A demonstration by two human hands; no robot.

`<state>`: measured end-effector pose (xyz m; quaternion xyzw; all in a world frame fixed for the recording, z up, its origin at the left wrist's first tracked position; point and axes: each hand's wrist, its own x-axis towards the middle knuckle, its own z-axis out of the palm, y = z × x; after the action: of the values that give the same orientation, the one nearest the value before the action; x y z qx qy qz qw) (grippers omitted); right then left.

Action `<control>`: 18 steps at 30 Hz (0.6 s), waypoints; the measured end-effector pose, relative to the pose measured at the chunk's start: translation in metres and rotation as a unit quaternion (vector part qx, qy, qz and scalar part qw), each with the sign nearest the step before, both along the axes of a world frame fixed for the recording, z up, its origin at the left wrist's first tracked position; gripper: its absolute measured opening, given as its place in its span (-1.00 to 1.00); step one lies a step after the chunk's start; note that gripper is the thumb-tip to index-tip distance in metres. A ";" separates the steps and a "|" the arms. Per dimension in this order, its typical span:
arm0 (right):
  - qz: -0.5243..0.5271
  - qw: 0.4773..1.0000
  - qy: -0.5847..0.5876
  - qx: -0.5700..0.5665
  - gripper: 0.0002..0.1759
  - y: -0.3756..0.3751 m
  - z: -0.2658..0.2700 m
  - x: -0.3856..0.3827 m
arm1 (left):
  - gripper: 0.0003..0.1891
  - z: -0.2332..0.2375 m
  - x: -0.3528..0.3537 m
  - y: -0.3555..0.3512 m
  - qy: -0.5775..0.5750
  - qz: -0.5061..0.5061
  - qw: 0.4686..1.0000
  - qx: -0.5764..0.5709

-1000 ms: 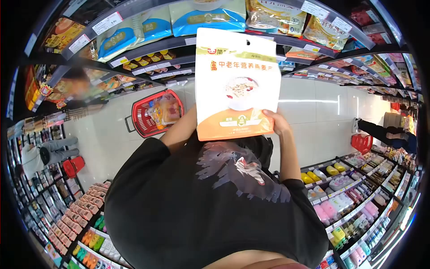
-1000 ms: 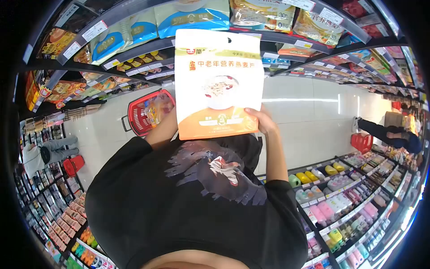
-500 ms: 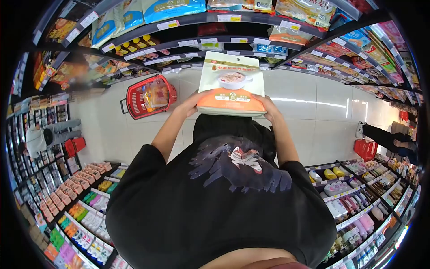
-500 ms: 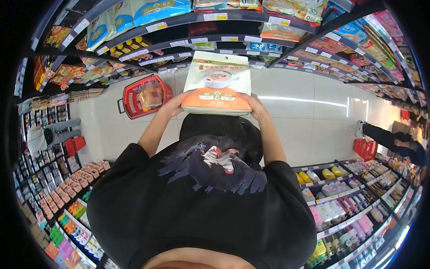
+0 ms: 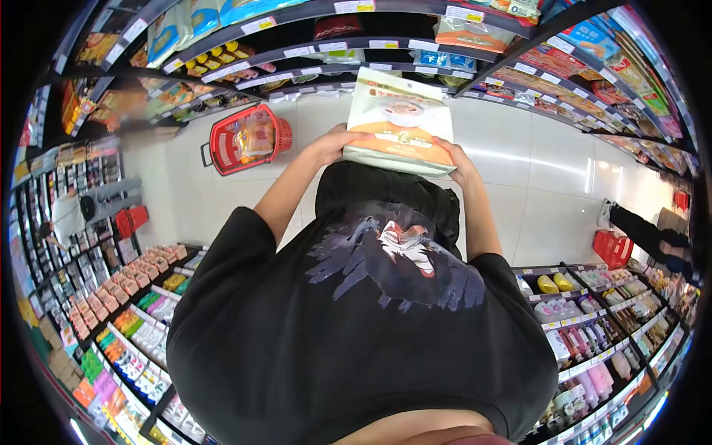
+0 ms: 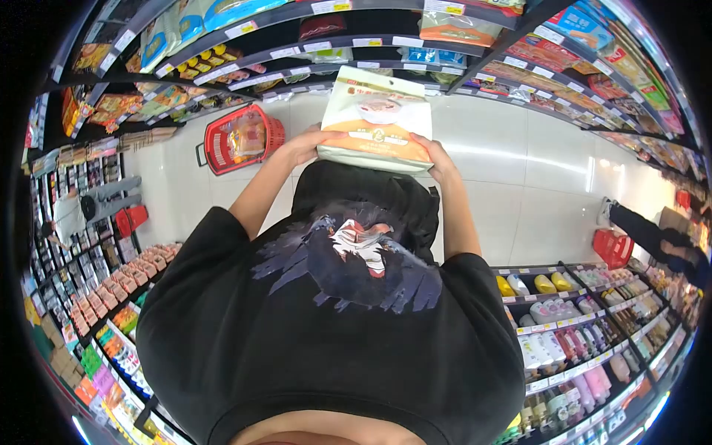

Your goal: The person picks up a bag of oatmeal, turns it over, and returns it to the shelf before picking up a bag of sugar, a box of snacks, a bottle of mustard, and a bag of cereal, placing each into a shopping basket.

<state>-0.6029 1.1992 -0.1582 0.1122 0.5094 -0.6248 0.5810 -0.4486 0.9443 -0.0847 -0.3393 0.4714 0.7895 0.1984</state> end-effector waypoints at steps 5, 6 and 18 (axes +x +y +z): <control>0.019 0.996 0.064 0.064 -0.40 -0.007 -0.012 -0.021 | -0.30 -0.012 -0.012 -0.001 -0.011 0.007 0.999 -0.038; 0.034 0.997 0.054 0.039 -0.41 -0.010 -0.008 -0.025 | -0.31 -0.009 -0.013 0.001 0.011 0.010 1.000 -0.011; 0.097 0.994 -0.037 -0.022 -0.54 -0.036 -0.036 -0.052 | -0.40 -0.048 -0.018 -0.012 -0.008 0.064 0.998 0.018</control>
<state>-0.6545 1.1635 -0.1941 0.0721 0.4819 -0.5718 0.6600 -0.4665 0.9326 -0.1324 -0.3712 0.4325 0.8065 0.1569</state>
